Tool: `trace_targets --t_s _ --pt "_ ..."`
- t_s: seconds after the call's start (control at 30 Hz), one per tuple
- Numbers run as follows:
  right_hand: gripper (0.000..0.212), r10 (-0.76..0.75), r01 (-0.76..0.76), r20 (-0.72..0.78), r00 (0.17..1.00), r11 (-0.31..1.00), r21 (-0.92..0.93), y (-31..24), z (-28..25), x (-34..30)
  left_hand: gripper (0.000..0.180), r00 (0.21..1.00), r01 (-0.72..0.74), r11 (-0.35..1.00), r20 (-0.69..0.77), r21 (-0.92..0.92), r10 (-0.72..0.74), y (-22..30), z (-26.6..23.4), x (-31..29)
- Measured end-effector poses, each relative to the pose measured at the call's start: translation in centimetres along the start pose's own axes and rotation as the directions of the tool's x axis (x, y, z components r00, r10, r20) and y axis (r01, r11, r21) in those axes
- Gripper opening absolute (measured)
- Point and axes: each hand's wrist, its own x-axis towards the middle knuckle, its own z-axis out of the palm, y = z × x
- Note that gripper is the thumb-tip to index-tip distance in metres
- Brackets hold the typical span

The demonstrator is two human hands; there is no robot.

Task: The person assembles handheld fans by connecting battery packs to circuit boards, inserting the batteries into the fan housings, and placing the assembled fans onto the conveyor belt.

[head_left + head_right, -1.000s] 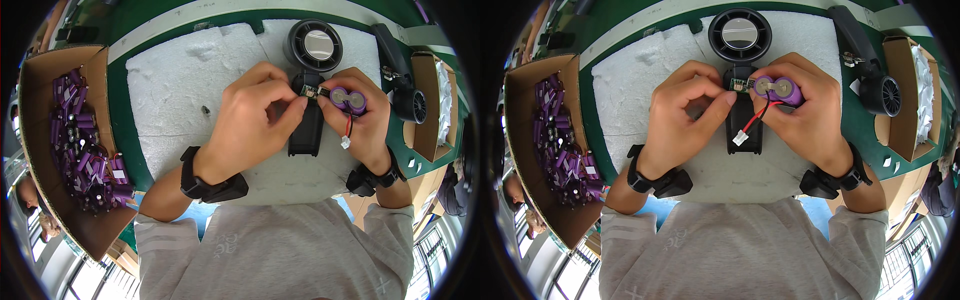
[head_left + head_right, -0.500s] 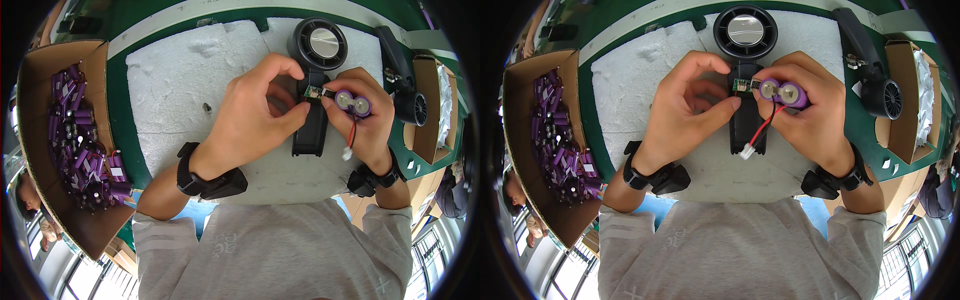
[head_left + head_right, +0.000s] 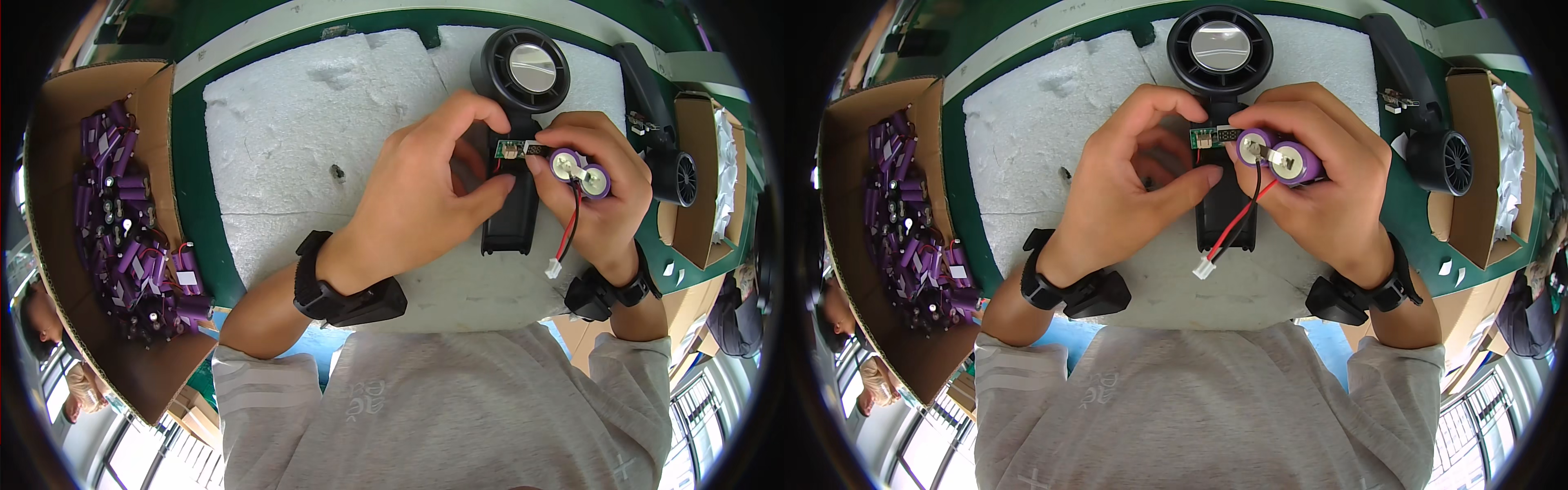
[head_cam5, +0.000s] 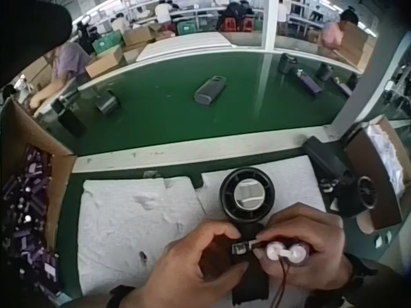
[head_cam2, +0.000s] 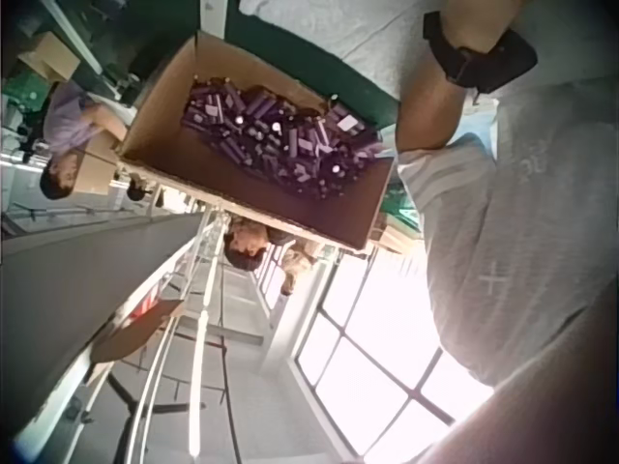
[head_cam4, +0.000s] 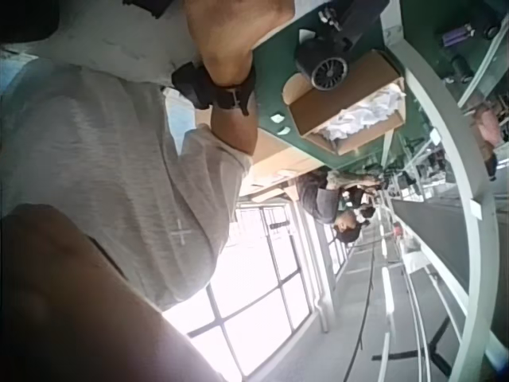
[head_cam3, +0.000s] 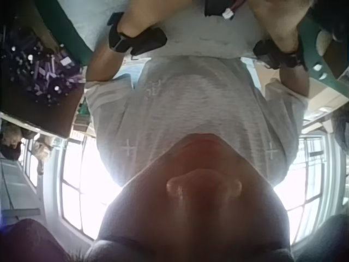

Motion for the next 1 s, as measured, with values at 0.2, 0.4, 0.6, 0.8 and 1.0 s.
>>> trace_targets --t_s 0.2,0.4,0.6,0.8,1.0 --pt "0.024 -0.036 0.036 0.007 0.999 0.999 0.006 0.0 0.0 0.0 0.025 0.979 -0.143 0.977 -0.126 0.155 0.163 -0.3 0.4 -0.2" --pt "0.024 0.059 -0.059 0.005 0.998 0.998 0.001 0.0 0.1 -0.2 0.012 0.973 -0.139 0.959 -0.143 0.249 0.178 0.1 0.3 -0.6" --pt "0.023 0.162 -0.163 0.034 0.986 0.986 0.023 -0.6 0.0 0.0 0.012 0.952 -0.193 0.924 -0.166 0.331 0.258 0.6 0.4 -0.8" --pt "0.020 0.138 -0.138 -0.008 0.990 0.990 -0.002 -0.2 0.4 0.1 0.014 0.937 -0.264 0.831 -0.076 0.489 0.342 0.3 0.6 -1.0" --pt "0.022 0.114 -0.114 0.026 0.993 0.993 -0.007 -0.3 0.2 0.0 0.014 0.924 -0.324 0.791 -0.005 0.519 0.382 0.4 0.0 -0.8"
